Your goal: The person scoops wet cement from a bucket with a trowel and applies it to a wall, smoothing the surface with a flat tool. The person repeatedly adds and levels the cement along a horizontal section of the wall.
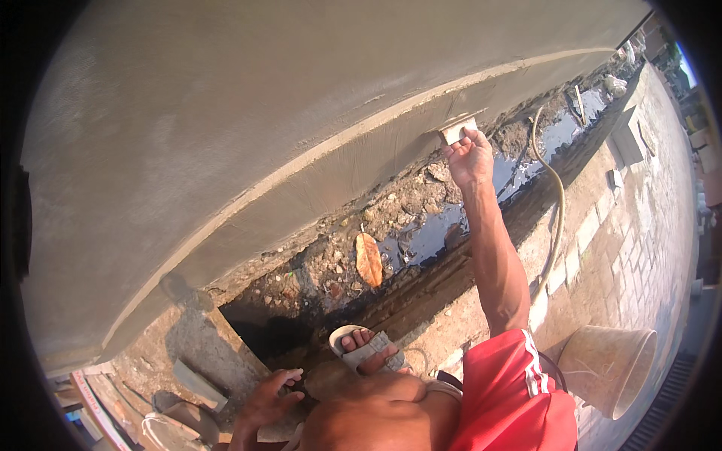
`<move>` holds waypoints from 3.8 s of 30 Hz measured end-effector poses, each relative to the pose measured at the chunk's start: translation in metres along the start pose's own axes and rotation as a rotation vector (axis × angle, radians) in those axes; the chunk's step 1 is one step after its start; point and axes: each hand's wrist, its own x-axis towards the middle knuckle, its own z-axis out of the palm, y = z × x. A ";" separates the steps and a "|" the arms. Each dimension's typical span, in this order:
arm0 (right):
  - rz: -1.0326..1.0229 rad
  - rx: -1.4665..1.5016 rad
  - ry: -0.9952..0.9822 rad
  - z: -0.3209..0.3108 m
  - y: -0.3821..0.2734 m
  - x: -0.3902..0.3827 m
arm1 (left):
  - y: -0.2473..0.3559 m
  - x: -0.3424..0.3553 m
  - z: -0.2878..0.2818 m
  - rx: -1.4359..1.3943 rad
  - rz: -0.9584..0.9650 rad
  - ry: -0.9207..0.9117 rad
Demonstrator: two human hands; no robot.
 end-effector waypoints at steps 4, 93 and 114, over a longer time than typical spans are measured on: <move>-0.088 -0.057 -0.041 0.067 -0.052 -0.018 | 0.000 0.004 0.004 -0.004 0.006 -0.004; 0.500 0.497 -0.564 0.034 0.060 -0.193 | 0.215 0.120 -0.025 -0.347 0.353 0.553; 0.356 0.526 -0.204 0.026 0.038 -0.183 | 0.162 0.131 -0.003 -0.426 0.275 0.479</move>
